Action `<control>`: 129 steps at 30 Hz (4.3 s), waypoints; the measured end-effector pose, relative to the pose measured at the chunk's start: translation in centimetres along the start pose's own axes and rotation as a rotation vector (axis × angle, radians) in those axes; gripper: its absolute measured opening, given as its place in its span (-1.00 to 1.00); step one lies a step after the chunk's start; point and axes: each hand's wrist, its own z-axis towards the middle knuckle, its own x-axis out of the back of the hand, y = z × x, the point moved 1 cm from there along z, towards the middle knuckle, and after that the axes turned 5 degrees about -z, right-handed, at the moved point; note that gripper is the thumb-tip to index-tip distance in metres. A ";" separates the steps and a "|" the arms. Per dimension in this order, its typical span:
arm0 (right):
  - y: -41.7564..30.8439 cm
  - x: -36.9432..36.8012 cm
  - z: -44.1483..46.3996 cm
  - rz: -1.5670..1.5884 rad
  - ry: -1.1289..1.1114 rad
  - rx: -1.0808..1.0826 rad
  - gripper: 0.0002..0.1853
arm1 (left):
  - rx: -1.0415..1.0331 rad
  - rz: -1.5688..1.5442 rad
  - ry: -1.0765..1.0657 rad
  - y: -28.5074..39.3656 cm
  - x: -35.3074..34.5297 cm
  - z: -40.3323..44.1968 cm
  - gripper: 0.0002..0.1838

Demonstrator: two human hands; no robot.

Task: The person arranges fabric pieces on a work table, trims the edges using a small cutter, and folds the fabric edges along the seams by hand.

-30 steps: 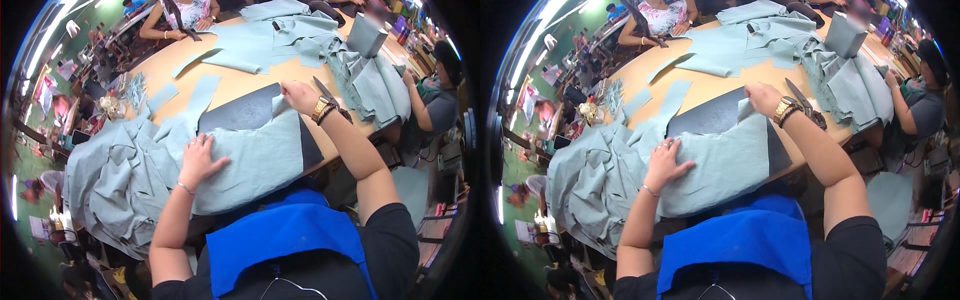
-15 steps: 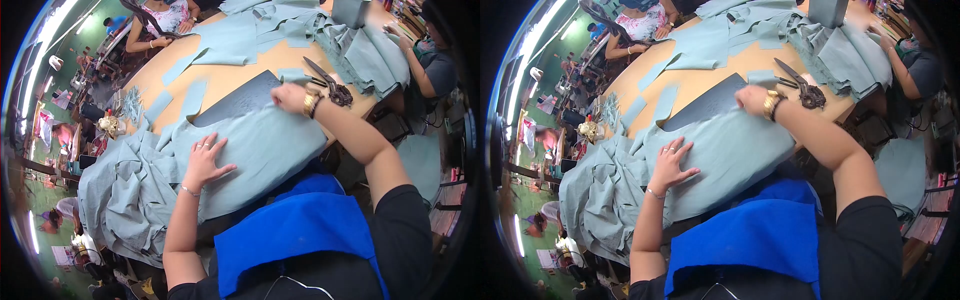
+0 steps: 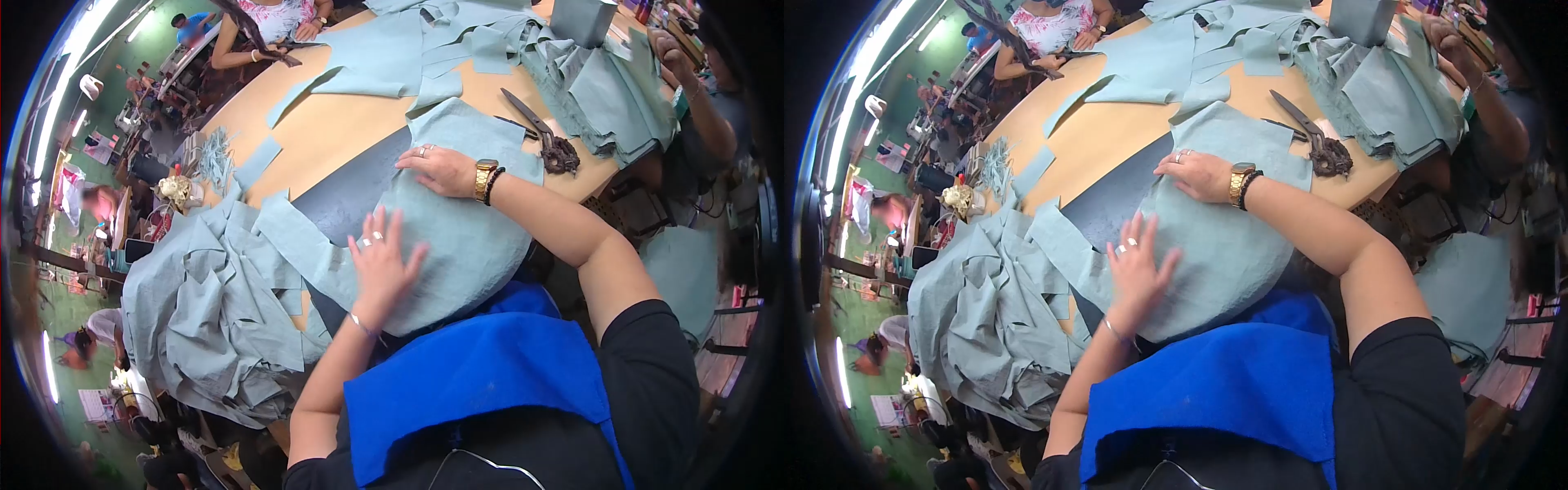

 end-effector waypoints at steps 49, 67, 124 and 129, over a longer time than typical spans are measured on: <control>-10.7 -2.5 0.6 -0.249 -0.326 0.038 -0.21 | -0.124 0.088 0.209 -7.1 2.1 -1.8 -0.86; -14.1 -1.6 2.7 -0.191 -0.606 -0.056 -0.13 | -0.128 0.167 -0.106 -12.2 6.3 -2.8 -0.76; -4.7 -3.9 0.3 0.236 -0.072 -0.235 -0.50 | 1.483 0.739 1.331 -11.6 27.3 -66.7 -0.57; -4.9 -3.7 0.2 0.186 -0.083 -0.227 -0.49 | 1.755 0.020 1.005 -21.5 12.4 -57.8 -0.36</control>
